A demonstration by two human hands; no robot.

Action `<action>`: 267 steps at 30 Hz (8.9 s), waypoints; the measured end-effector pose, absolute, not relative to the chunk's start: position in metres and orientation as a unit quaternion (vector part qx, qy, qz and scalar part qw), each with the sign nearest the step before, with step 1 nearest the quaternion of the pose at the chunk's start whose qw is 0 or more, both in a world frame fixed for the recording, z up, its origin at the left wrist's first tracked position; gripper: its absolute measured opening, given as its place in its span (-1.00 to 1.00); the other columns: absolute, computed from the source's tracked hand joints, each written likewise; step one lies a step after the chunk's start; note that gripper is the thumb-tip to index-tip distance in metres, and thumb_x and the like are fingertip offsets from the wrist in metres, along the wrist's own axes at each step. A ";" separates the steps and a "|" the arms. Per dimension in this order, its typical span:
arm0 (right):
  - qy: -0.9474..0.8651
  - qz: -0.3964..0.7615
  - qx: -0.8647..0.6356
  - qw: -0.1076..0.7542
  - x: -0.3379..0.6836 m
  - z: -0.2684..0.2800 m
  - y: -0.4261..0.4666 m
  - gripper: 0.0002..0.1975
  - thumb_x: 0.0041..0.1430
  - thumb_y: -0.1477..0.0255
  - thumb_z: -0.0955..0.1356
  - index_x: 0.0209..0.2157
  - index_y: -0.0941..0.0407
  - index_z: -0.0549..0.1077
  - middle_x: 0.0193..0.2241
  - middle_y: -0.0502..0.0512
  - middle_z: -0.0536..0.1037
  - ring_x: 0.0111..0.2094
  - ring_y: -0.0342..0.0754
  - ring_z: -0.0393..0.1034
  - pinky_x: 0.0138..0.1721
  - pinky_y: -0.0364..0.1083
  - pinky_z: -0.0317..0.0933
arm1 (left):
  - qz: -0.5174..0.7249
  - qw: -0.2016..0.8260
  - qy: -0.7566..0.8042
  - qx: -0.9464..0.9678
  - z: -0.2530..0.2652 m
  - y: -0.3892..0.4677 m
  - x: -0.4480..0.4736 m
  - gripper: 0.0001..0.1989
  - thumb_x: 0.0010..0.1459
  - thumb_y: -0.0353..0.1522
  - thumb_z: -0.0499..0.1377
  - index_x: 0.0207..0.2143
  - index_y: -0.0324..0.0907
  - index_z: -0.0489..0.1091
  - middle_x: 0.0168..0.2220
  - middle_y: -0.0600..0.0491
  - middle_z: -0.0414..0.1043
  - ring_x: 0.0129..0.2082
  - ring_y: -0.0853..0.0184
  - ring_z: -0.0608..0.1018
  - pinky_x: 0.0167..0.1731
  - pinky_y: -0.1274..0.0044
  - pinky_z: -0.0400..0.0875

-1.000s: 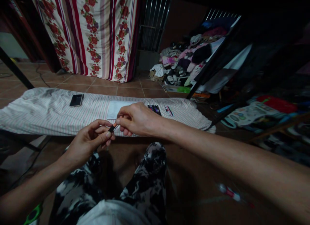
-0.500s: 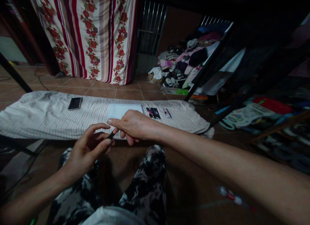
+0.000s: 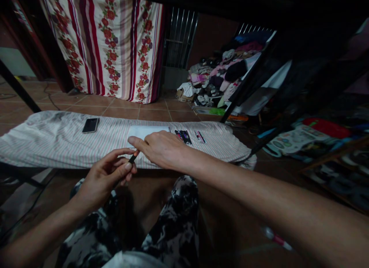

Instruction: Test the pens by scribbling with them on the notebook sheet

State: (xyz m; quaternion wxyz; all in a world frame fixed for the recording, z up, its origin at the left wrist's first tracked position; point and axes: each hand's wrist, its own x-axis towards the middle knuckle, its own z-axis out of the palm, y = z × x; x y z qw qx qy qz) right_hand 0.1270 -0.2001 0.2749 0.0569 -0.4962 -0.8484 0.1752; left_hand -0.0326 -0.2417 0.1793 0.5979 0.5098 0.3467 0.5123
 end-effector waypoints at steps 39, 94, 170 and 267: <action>-0.890 0.167 -0.418 0.075 0.129 0.299 -0.183 -0.69 0.15 0.25 0.25 -0.56 0.15 0.39 -0.66 -0.07 0.23 -0.54 -0.19 0.13 -0.49 -0.16 -0.07 | 0.453 0.773 0.238 0.376 0.207 -0.236 -0.033 -0.92 0.01 -0.53 0.20 -0.37 -0.36 0.42 -0.50 0.04 0.40 -0.59 0.56 0.37 -0.61 0.73 0.25; -0.875 0.265 -0.386 0.124 0.138 0.295 -0.175 -0.77 0.13 0.28 0.25 -0.33 0.12 0.44 -0.44 -0.01 0.46 -0.44 -0.17 0.28 -0.45 -0.18 0.13 | 0.481 0.792 0.204 0.316 0.208 -0.231 -0.027 -0.86 0.04 -0.58 0.14 -0.29 -0.35 0.37 -0.51 0.05 0.34 -0.59 0.57 0.33 -0.64 0.79 0.22; -0.742 0.392 -0.400 0.370 0.104 0.239 -0.187 -0.76 0.04 0.26 0.34 -0.44 0.18 0.45 -0.54 -0.02 0.43 -0.50 -0.20 0.25 -0.41 -0.18 0.13 | 0.538 0.711 0.256 0.373 0.181 -0.239 -0.021 -0.84 0.08 -0.35 0.15 -0.38 -0.32 0.40 -0.58 0.10 0.32 -0.66 0.55 0.28 -0.62 0.67 0.10; -0.553 0.585 -0.372 0.462 0.093 0.201 -0.220 -0.85 -0.08 0.38 0.41 -0.43 0.17 0.51 -0.54 -0.01 0.50 -0.52 -0.22 0.30 -0.44 -0.18 0.17 | 0.611 0.716 0.160 0.296 0.222 -0.199 -0.038 -0.83 0.20 -0.48 0.00 -0.29 -0.29 0.39 -0.47 0.04 0.47 -0.46 0.43 0.55 -0.43 0.65 0.47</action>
